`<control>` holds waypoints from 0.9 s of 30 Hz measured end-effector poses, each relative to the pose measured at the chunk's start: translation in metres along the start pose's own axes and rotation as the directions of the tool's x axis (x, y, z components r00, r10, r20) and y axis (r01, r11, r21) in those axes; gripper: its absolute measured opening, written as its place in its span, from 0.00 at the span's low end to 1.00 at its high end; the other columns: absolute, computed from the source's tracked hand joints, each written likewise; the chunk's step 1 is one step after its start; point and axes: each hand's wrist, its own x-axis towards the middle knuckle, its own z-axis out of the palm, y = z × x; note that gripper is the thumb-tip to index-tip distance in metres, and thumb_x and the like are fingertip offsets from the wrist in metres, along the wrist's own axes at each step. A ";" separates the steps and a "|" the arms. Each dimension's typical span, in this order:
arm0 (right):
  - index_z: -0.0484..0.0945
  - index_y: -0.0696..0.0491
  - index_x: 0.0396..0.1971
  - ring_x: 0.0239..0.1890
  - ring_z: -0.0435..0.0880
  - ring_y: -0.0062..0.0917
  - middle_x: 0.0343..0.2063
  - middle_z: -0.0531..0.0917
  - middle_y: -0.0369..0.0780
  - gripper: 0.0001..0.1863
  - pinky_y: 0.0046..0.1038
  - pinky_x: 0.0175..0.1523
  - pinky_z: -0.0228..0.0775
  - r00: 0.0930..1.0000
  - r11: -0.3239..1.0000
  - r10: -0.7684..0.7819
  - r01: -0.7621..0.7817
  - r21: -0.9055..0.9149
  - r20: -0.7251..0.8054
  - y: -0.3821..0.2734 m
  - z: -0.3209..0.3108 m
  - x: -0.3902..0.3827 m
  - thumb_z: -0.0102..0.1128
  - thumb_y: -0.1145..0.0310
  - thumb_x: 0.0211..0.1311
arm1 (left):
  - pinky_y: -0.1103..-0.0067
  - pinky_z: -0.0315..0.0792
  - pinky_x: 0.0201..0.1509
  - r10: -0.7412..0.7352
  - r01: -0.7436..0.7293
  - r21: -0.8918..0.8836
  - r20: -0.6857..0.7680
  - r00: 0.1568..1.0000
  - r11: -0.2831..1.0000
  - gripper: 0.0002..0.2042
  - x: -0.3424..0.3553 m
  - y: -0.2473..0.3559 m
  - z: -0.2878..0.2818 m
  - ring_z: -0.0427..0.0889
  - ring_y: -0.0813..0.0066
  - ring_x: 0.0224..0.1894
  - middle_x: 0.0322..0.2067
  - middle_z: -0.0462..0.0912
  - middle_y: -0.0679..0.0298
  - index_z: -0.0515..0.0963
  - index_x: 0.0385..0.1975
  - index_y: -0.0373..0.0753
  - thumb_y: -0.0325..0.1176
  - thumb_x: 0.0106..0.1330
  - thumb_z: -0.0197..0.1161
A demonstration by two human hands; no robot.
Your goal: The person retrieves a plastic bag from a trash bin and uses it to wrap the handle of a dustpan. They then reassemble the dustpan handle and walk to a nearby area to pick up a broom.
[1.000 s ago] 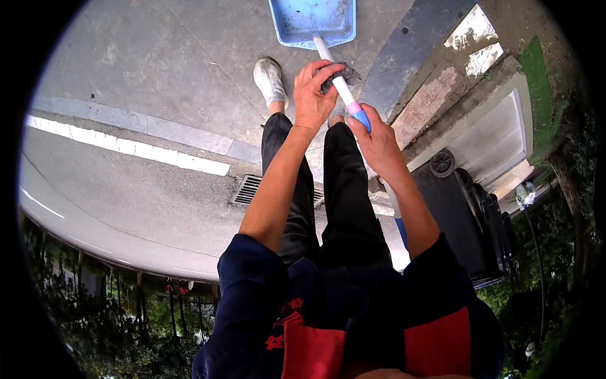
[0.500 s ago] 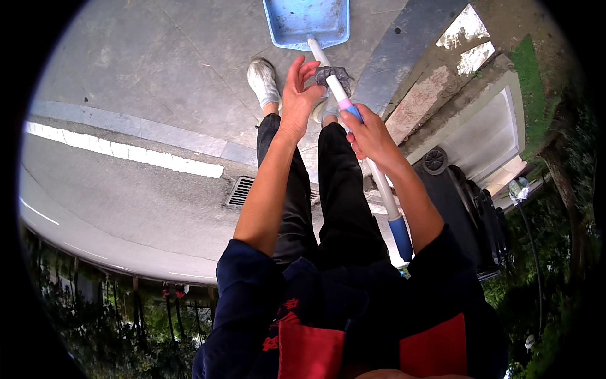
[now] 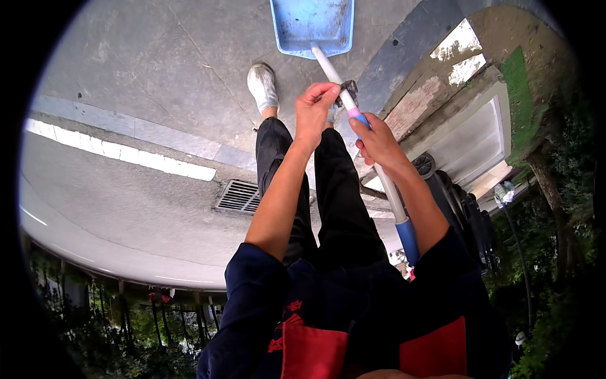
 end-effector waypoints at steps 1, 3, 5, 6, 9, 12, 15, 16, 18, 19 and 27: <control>0.69 0.57 0.35 0.13 0.68 0.21 0.15 0.70 0.37 0.17 0.26 0.17 0.62 1.000 1.000 -0.007 0.006 -0.018 -0.011 0.003 -0.001 0.001 0.48 0.56 0.60 | 0.86 0.68 0.37 -0.024 0.023 -0.045 -0.020 1.000 0.999 0.05 0.001 0.002 -0.001 0.74 0.82 0.30 0.26 0.78 0.69 0.79 0.34 0.35 0.27 0.60 0.59; 0.69 0.58 0.36 0.15 0.71 0.28 0.17 0.72 0.42 0.18 0.31 0.21 0.64 0.985 0.979 -0.158 0.146 -0.144 -0.072 0.017 0.001 0.005 0.48 0.55 0.61 | 0.86 0.67 0.35 -0.075 0.067 -0.125 -0.060 0.995 0.990 0.06 0.002 0.006 -0.002 0.74 0.83 0.29 0.24 0.77 0.69 0.78 0.34 0.35 0.30 0.62 0.58; 0.69 0.57 0.39 0.15 0.71 0.27 0.17 0.72 0.41 0.18 0.30 0.22 0.63 0.961 0.946 -0.256 0.228 -0.233 -0.100 0.022 0.004 0.001 0.49 0.56 0.61 | 0.87 0.66 0.32 -0.132 0.111 -0.197 -0.095 0.987 0.974 0.07 0.003 0.005 0.000 0.72 0.84 0.26 0.22 0.76 0.71 0.78 0.34 0.36 0.32 0.64 0.56; 0.69 0.56 0.42 0.15 0.69 0.23 0.17 0.71 0.38 0.18 0.27 0.20 0.62 0.955 0.935 -0.277 0.243 -0.257 -0.106 0.023 0.006 -0.003 0.50 0.57 0.61 | 0.87 0.64 0.31 -0.146 0.133 -0.178 -0.065 0.987 0.975 0.07 0.003 0.006 -0.002 0.71 0.85 0.25 0.21 0.75 0.71 0.78 0.33 0.36 0.32 0.63 0.57; 0.68 0.56 0.46 0.18 0.71 0.23 0.18 0.73 0.39 0.19 0.27 0.24 0.63 0.911 0.878 -0.391 0.324 -0.351 -0.136 0.029 0.009 -0.015 0.51 0.58 0.62 | 0.89 0.58 0.25 -0.196 0.192 -0.166 -0.010 0.981 0.967 0.05 0.000 0.012 0.001 0.66 0.88 0.20 0.18 0.72 0.73 0.78 0.30 0.37 0.31 0.61 0.59; 0.66 0.57 0.48 0.23 0.75 0.37 0.20 0.75 0.47 0.20 0.34 0.30 0.65 0.911 0.877 -0.389 0.321 -0.358 -0.135 0.023 0.009 -0.035 0.51 0.59 0.62 | 0.89 0.60 0.25 -0.242 0.238 -0.203 0.005 0.970 0.950 0.04 -0.006 0.018 0.005 0.68 0.87 0.21 0.19 0.75 0.72 0.79 0.29 0.36 0.29 0.58 0.62; 0.63 0.58 0.47 0.23 0.76 0.50 0.17 0.74 0.53 0.20 0.40 0.28 0.63 0.903 0.865 -0.412 0.346 -0.362 -0.122 0.023 0.005 -0.051 0.50 0.60 0.63 | 0.86 0.65 0.28 -0.312 0.311 -0.214 0.032 0.950 0.926 0.04 -0.023 0.037 0.021 0.72 0.84 0.24 0.21 0.77 0.69 0.79 0.27 0.35 0.28 0.55 0.64; 0.63 0.58 0.47 0.23 0.76 0.50 0.18 0.74 0.53 0.19 0.40 0.28 0.63 0.908 0.871 -0.400 0.334 -0.362 -0.123 0.021 0.003 -0.056 0.50 0.61 0.63 | 0.85 0.67 0.29 -0.326 0.324 -0.195 0.022 0.945 0.926 0.04 -0.027 0.040 0.025 0.73 0.83 0.24 0.22 0.78 0.68 0.78 0.27 0.35 0.27 0.55 0.64; 0.63 0.58 0.48 0.23 0.76 0.49 0.18 0.75 0.53 0.20 0.40 0.28 0.64 0.912 0.874 -0.391 0.328 -0.360 -0.119 0.022 0.000 -0.066 0.51 0.62 0.63 | 0.83 0.69 0.31 -0.355 0.350 -0.162 0.000 0.935 0.923 0.04 -0.034 0.042 0.033 0.76 0.81 0.26 0.23 0.79 0.66 0.78 0.26 0.34 0.27 0.54 0.65; 0.63 0.58 0.48 0.23 0.76 0.49 0.18 0.75 0.53 0.20 0.40 0.28 0.64 0.910 0.871 -0.398 0.336 -0.357 -0.113 0.023 -0.001 -0.070 0.51 0.62 0.62 | 0.80 0.70 0.34 -0.369 0.370 -0.158 0.036 0.929 0.915 0.05 -0.037 0.041 0.035 0.76 0.78 0.27 0.24 0.79 0.64 0.78 0.28 0.34 0.29 0.55 0.64; 0.65 0.57 0.49 0.24 0.76 0.42 0.21 0.74 0.50 0.19 0.34 0.30 0.65 0.859 0.844 -0.489 0.421 -0.333 -0.151 0.036 -0.001 -0.084 0.53 0.64 0.61 | 0.72 0.72 0.41 -0.293 0.365 -0.486 0.219 0.931 0.794 0.10 -0.061 0.027 0.047 0.76 0.70 0.30 0.23 0.73 0.64 0.72 0.27 0.36 0.37 0.61 0.59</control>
